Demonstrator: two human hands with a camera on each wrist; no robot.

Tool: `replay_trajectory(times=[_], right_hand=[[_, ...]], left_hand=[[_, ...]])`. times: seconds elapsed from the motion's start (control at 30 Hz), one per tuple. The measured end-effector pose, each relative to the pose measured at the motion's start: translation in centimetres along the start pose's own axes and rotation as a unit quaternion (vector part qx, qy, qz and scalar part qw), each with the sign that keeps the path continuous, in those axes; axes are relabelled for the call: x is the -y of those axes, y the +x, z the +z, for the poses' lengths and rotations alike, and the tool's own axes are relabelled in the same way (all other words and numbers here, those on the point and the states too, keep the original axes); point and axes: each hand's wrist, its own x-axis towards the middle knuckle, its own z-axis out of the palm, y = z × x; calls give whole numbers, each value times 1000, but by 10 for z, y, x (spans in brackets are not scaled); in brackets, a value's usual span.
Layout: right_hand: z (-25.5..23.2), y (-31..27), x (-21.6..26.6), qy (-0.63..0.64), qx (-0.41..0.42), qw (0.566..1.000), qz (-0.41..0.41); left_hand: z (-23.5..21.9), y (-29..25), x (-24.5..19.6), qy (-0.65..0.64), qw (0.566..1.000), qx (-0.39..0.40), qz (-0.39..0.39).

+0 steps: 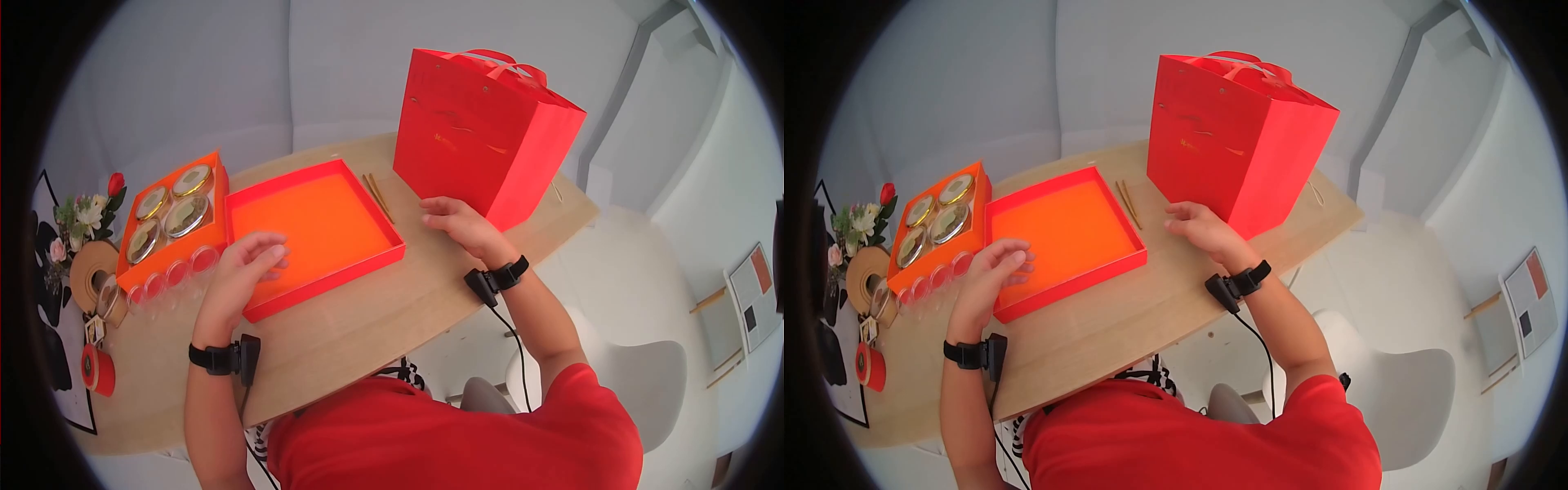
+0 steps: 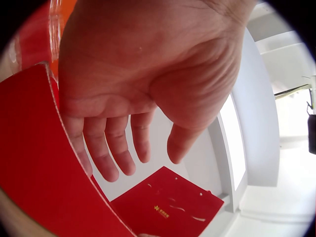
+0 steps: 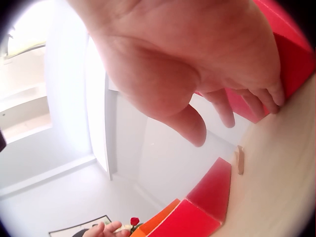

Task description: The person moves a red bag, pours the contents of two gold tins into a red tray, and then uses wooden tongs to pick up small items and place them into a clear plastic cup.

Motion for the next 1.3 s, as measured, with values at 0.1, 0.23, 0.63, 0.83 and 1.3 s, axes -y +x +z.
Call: replay_trajectory(times=[0.1, 0.23, 0.63, 0.83, 1.3], right_hand=[[4, -3, 1, -8, -19, 1000, -6], [4, 5, 12, -111, 38, 993, -4], [32, 41, 5, -401, 97, 908, -79], [14, 4, 49, -506, 197, 838, -56], [-3, -69, 53, -412, 199, 889, -36]], left_hand=[[-1, 0, 2, 4, 1000, -6, -2], [-3, 2, 6, -3, 1000, -3, -2], [-4, 0, 6, -12, 1000, -1, 1], [-2, -5, -4, -14, 1000, -7, 3], [-34, -14, -5, -80, 995, -57, 25]])
